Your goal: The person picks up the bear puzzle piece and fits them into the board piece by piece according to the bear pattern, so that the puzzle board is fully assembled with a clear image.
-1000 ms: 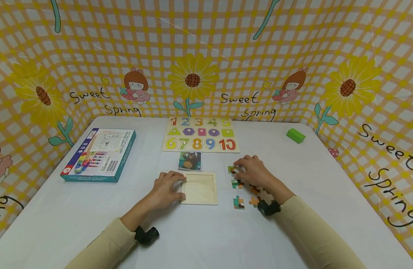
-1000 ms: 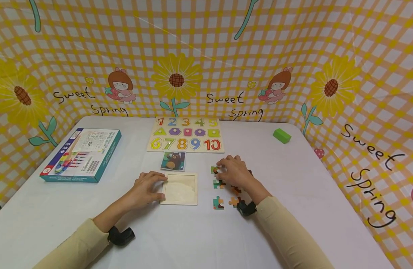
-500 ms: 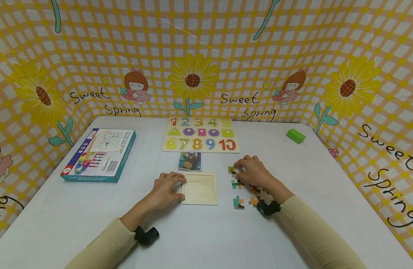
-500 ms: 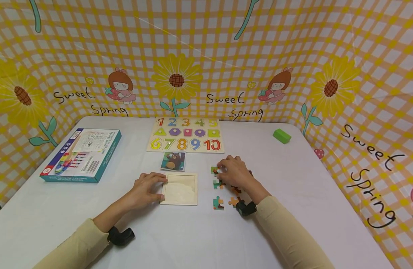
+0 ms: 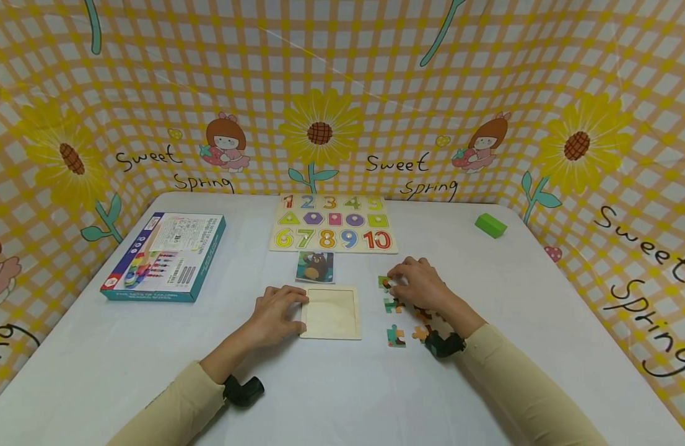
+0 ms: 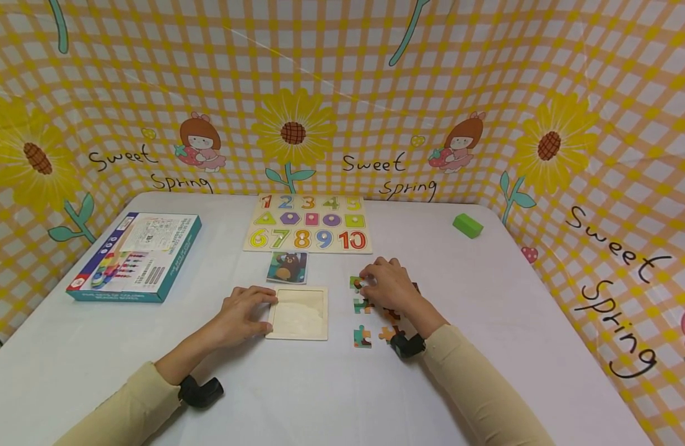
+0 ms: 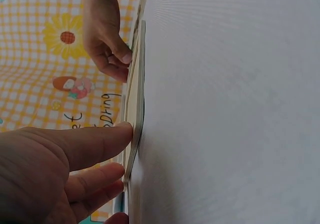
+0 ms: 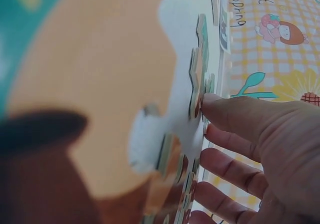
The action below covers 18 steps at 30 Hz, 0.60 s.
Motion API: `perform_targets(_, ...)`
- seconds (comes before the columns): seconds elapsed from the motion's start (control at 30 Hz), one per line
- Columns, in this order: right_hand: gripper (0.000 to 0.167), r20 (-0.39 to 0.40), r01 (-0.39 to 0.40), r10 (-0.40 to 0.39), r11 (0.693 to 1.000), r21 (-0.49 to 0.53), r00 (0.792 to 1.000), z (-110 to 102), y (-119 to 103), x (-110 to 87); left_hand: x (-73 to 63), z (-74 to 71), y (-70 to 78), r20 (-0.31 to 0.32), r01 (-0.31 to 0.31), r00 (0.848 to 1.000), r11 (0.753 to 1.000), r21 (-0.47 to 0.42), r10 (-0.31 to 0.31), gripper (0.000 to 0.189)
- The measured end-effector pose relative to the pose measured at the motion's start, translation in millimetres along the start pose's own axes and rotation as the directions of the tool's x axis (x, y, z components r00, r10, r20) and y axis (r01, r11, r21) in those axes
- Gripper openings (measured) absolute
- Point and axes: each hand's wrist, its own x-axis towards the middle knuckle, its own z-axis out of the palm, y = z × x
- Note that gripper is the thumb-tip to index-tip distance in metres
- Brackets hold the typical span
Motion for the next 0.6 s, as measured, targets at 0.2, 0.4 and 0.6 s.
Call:
perform_targets(0.2,0.03,-0.009,-0.001,0.001,1.0,-0.019,1.0,0.9,-0.8,0.6,-0.4,-0.6,0.8,-0.004,-0.003,1.0,1.0,0.008,0.003,0.042)
perform_targets(0.4,0.029,-0.008,-0.006,0.006,0.999,-0.047,1.0,1.9,-1.2,1.6,-0.8,0.0,1.0,0.0,0.005,1.0,1.0,0.012,-0.005,0.043)
perform_targets(0.6,0.028,-0.009,-0.012,0.011,0.998,-0.068,1.0,1.8,-1.8,1.3,-0.5,0.4,0.9,-0.004,0.0,1.0,1.0,0.012,0.0,0.042)
